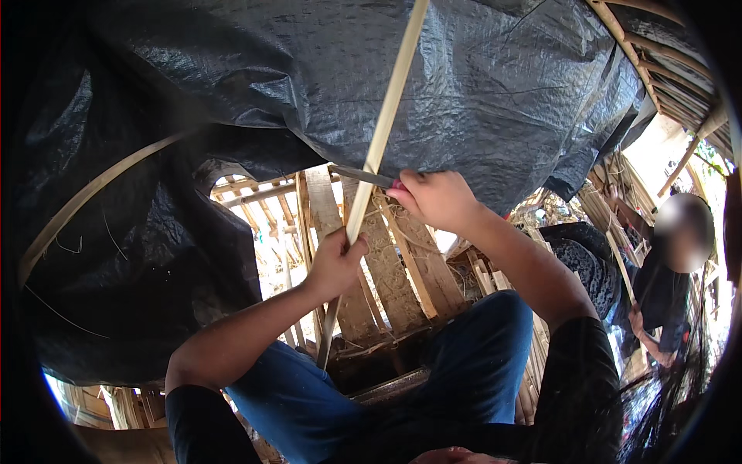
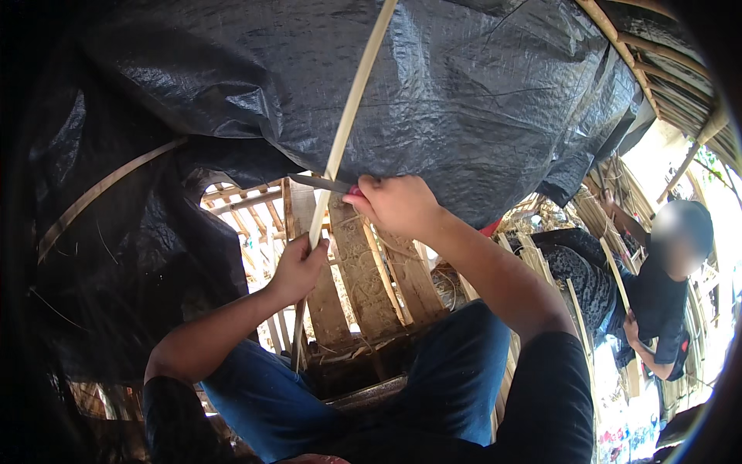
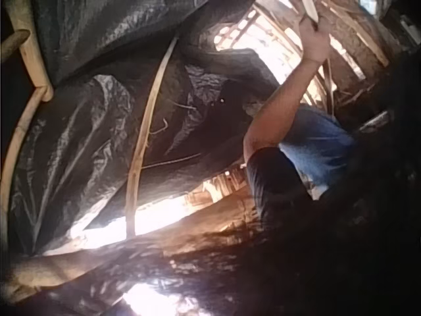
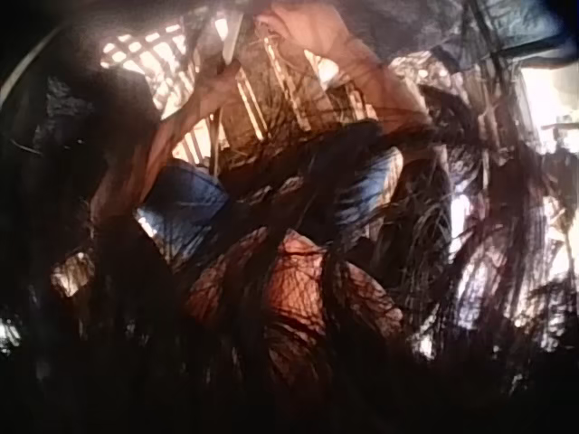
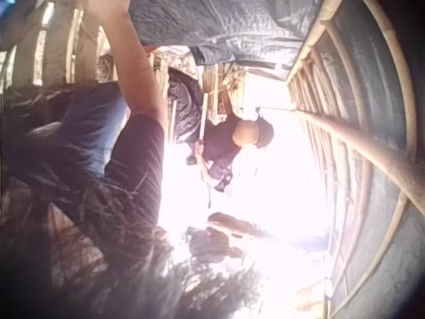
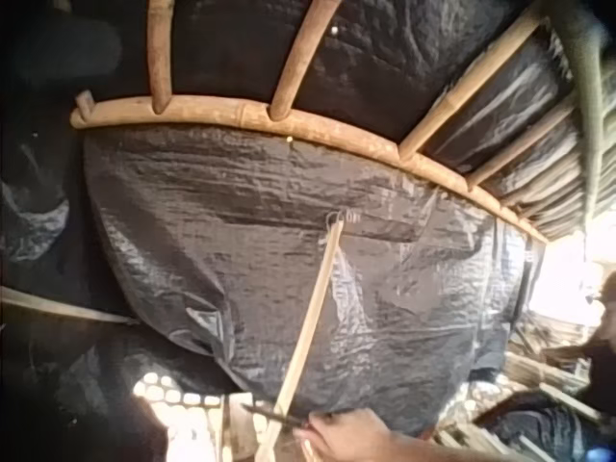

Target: The person is using a small knife to peel and strip a long piece of bamboo for manufacturing.

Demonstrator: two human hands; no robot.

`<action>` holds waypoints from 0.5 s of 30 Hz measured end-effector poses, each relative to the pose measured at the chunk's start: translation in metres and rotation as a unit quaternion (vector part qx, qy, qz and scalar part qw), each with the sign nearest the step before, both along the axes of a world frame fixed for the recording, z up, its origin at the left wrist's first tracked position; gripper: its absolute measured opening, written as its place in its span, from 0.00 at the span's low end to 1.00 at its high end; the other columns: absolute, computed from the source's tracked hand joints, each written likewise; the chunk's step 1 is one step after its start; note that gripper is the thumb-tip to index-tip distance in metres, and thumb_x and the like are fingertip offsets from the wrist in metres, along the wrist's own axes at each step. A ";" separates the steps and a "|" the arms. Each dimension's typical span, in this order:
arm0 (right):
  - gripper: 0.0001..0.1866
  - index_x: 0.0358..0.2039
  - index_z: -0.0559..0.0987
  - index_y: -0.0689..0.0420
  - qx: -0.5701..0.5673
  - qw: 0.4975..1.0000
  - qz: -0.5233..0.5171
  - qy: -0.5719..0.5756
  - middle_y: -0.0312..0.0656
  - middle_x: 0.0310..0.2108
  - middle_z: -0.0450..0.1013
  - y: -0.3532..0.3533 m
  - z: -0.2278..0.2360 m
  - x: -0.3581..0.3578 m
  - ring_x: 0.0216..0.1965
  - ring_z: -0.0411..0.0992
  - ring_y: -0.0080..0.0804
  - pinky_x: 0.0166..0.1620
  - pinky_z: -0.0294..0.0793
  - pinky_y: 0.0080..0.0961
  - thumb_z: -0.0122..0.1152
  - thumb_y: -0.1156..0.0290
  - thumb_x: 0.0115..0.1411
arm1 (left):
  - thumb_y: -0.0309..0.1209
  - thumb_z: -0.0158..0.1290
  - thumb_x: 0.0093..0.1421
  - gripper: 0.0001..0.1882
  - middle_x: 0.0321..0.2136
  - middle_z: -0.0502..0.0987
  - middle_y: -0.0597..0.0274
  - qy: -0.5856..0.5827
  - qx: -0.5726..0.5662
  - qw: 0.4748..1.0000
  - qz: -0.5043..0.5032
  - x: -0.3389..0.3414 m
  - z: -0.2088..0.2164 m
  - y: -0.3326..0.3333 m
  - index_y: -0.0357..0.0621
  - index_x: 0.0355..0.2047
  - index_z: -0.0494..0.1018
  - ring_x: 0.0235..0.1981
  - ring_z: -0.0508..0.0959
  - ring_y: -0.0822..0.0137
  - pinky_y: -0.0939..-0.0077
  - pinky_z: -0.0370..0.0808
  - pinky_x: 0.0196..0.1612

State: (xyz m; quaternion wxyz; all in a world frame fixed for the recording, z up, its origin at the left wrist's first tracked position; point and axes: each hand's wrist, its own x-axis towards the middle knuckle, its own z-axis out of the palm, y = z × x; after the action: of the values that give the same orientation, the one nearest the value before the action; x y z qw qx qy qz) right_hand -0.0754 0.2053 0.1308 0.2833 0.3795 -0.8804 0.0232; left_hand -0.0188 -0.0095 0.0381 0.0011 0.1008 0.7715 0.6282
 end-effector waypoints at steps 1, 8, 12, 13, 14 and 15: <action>0.20 0.30 0.74 0.58 0.004 1.000 -0.006 0.001 0.44 0.14 0.72 -0.003 0.001 -0.004 0.16 0.73 0.45 0.20 0.73 0.38 0.50 0.52 0.64 | 0.38 0.50 0.64 0.16 0.14 0.67 0.67 0.004 -0.005 1.000 0.006 -0.004 0.001 -0.003 0.36 0.26 0.71 0.17 0.65 0.76 0.74 0.62 0.20; 0.26 0.30 0.75 0.60 -0.069 0.982 -0.168 0.055 0.50 0.18 0.74 0.037 0.066 -0.053 0.22 0.75 0.52 0.24 0.74 0.44 0.41 0.49 0.67 | 0.34 0.49 0.64 0.15 0.13 0.64 0.69 -0.010 0.002 0.999 -0.040 0.010 0.005 0.001 0.36 0.24 0.67 0.17 0.62 0.78 0.74 0.59 0.19; 0.26 0.31 0.76 0.59 -0.053 0.982 -0.176 0.045 0.53 0.20 0.74 0.039 0.084 -0.065 0.25 0.74 0.55 0.30 0.74 0.47 0.40 0.49 0.67 | 0.33 0.47 0.65 0.14 0.13 0.62 0.71 -0.023 0.039 0.998 -0.035 0.013 0.005 -0.006 0.37 0.24 0.66 0.16 0.61 0.80 0.74 0.58 0.18; 0.26 0.30 0.76 0.59 -0.072 0.980 -0.180 0.051 0.54 0.21 0.74 0.042 0.092 -0.073 0.26 0.74 0.56 0.32 0.74 0.48 0.40 0.49 0.67 | 0.33 0.47 0.65 0.15 0.13 0.62 0.71 -0.025 0.046 0.998 -0.044 0.013 0.003 -0.005 0.37 0.24 0.66 0.16 0.61 0.80 0.74 0.58 0.18; 0.26 0.30 0.76 0.59 -0.073 0.979 -0.181 0.058 0.54 0.21 0.74 0.048 0.100 -0.080 0.26 0.74 0.56 0.32 0.74 0.48 0.40 0.49 0.67 | 0.34 0.47 0.65 0.15 0.12 0.62 0.71 -0.027 0.053 0.997 -0.053 0.015 0.001 -0.004 0.37 0.24 0.66 0.16 0.61 0.80 0.74 0.58 0.18; 0.27 0.30 0.77 0.59 -0.097 0.974 -0.197 0.060 0.54 0.22 0.75 0.057 0.110 -0.086 0.27 0.74 0.57 0.33 0.74 0.48 0.40 0.48 0.67 | 0.31 0.47 0.65 0.12 0.15 0.64 0.71 -0.041 0.046 0.996 -0.059 0.019 0.000 -0.005 0.37 0.26 0.67 0.17 0.62 0.80 0.76 0.59 0.18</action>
State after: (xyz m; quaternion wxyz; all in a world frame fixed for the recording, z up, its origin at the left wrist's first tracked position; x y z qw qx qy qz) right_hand -0.1615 0.2623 0.2404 0.3699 0.1695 -0.9130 0.0299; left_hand 0.0003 -0.0141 0.0378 0.0650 0.1206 0.7339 0.6653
